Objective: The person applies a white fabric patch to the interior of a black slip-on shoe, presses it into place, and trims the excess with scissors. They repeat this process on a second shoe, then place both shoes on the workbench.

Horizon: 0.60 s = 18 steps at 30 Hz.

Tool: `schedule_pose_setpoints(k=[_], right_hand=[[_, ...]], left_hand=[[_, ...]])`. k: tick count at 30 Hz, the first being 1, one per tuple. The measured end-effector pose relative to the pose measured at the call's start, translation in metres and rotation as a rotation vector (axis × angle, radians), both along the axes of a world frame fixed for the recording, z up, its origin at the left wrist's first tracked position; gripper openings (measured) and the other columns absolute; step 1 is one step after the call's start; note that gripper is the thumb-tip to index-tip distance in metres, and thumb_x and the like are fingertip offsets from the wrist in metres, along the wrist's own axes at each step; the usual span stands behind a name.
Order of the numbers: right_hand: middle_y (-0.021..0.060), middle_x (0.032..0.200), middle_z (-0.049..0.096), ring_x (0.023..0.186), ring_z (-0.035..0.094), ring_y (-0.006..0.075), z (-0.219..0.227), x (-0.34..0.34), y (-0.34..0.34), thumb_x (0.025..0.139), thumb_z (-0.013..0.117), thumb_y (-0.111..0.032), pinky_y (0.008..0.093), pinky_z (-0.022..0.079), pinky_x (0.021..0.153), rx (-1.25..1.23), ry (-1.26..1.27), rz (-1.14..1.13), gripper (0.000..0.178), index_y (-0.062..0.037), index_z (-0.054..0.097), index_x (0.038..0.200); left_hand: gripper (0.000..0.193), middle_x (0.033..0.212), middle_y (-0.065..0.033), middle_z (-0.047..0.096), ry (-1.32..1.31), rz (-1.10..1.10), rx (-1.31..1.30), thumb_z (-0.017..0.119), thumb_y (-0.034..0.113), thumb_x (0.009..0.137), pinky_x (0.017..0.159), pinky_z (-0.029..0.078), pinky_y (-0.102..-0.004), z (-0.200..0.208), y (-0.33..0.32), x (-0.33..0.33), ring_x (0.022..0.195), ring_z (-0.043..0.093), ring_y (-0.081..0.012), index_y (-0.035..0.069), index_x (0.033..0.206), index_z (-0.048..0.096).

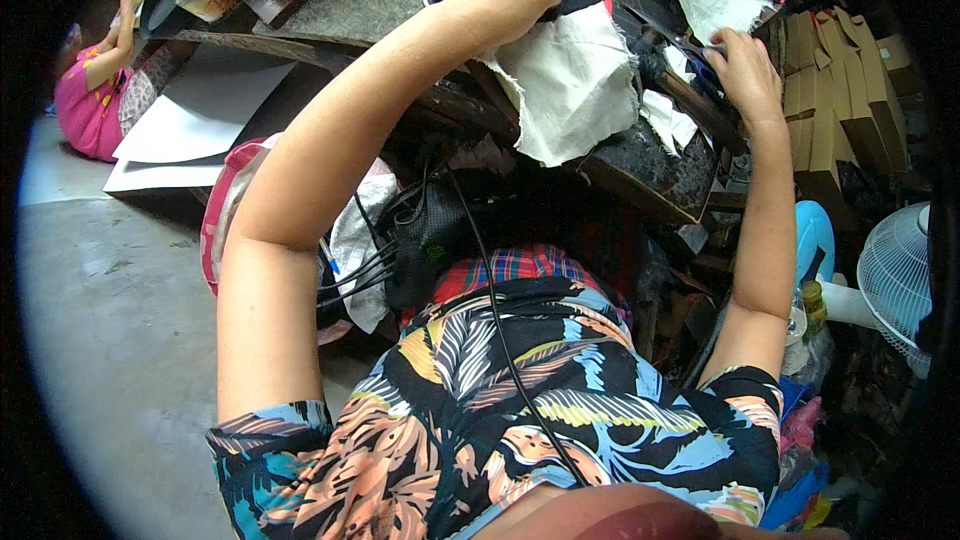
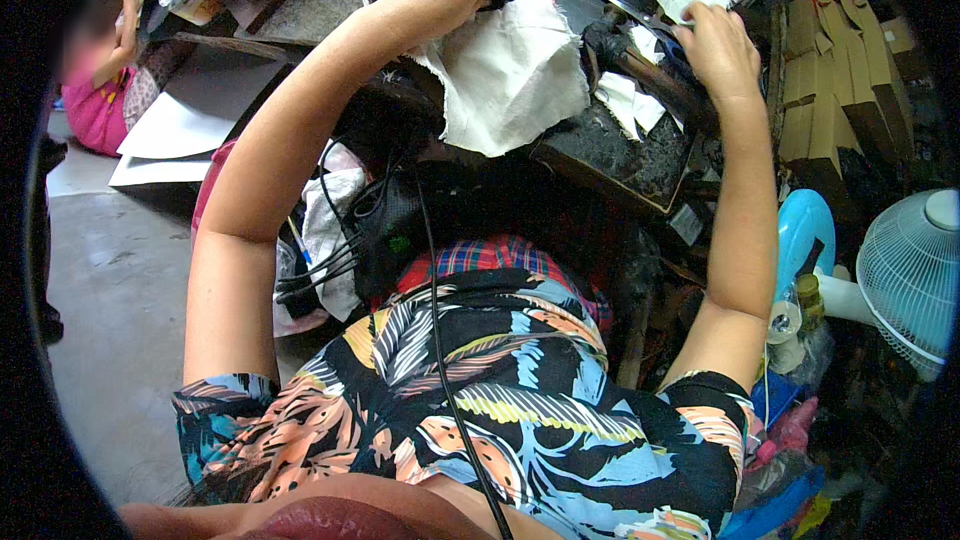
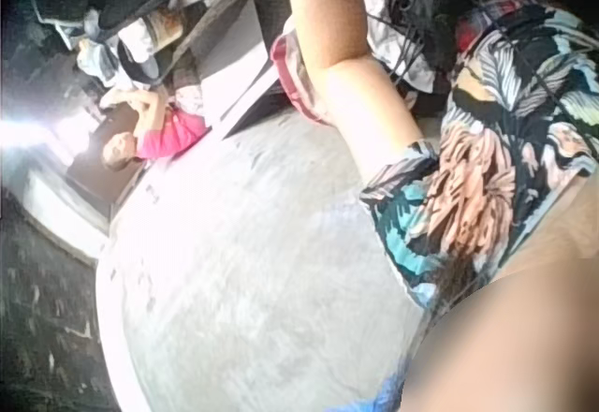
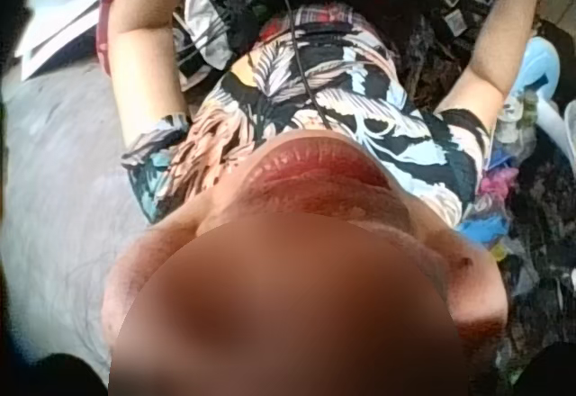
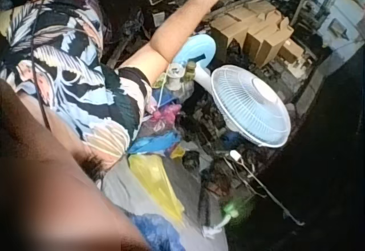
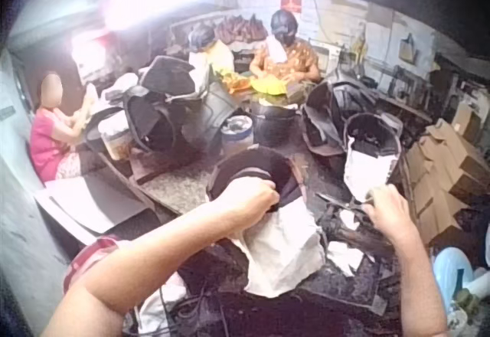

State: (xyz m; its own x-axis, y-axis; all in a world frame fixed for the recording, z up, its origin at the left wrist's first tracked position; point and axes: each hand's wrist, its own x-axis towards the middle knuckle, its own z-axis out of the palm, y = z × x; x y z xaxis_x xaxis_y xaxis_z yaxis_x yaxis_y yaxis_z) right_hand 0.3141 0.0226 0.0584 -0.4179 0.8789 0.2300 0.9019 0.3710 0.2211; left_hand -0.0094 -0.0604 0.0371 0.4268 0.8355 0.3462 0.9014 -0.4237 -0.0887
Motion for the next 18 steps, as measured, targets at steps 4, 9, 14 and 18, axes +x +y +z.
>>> schedule_pose_setpoints(k=[4, 9, 14, 18], right_hand=[[0.0129, 0.111, 0.070, 0.106, 0.064, 0.0326, -0.010, 0.037, 0.007, 0.090, 0.068, -0.029, 0.0447, 0.050, 0.093, -0.227, -0.002, 0.043, 0.033, -0.0104, 0.066, 0.117], [0.0127, 0.105, 0.073, 0.097, 0.069, 0.0304, -0.001, 0.055, 0.003, 0.083, 0.069, -0.027, 0.0422, 0.052, 0.087, -0.370, 0.082, -0.005, 0.039, -0.0103, 0.068, 0.119], [0.0096, 0.092, 0.073, 0.084, 0.070, 0.0180, 0.033, 0.056, -0.010, 0.083, 0.069, -0.023, 0.0324, 0.052, 0.078, -0.525, 0.559, 0.128, 0.040, -0.0093, 0.068, 0.120], [0.0088, 0.085, 0.072, 0.080, 0.072, 0.0214, 0.071, 0.015, -0.044, 0.082, 0.075, -0.029, 0.0340, 0.053, 0.074, -0.239, 0.348, 0.308, 0.036, -0.0099, 0.068, 0.112]], left_hand=[[0.016, 0.093, -0.0160, 0.073, -0.015, 0.031, 0.000, 0.062, 0.006, 0.081, 0.083, 0.058, -0.0435, -0.003, 0.008, 0.003, 0.092, 0.072, -0.0326, 0.010, 0.088, 0.076], [0.013, 0.087, -0.0201, 0.069, -0.148, 0.074, -0.108, 0.060, 0.012, 0.083, 0.081, 0.054, -0.0474, -0.002, 0.009, -0.002, 0.087, 0.069, -0.0378, 0.004, 0.087, 0.070], [0.015, 0.082, -0.0225, 0.068, -0.317, 0.022, -0.078, 0.058, 0.013, 0.085, 0.077, 0.053, -0.0491, -0.004, 0.007, -0.013, 0.083, 0.068, -0.0411, 0.002, 0.082, 0.067], [0.014, 0.082, -0.0230, 0.068, -0.303, 0.046, -0.099, 0.058, 0.013, 0.084, 0.076, 0.053, -0.0491, -0.003, 0.010, -0.011, 0.083, 0.068, -0.0414, 0.002, 0.081, 0.067]])
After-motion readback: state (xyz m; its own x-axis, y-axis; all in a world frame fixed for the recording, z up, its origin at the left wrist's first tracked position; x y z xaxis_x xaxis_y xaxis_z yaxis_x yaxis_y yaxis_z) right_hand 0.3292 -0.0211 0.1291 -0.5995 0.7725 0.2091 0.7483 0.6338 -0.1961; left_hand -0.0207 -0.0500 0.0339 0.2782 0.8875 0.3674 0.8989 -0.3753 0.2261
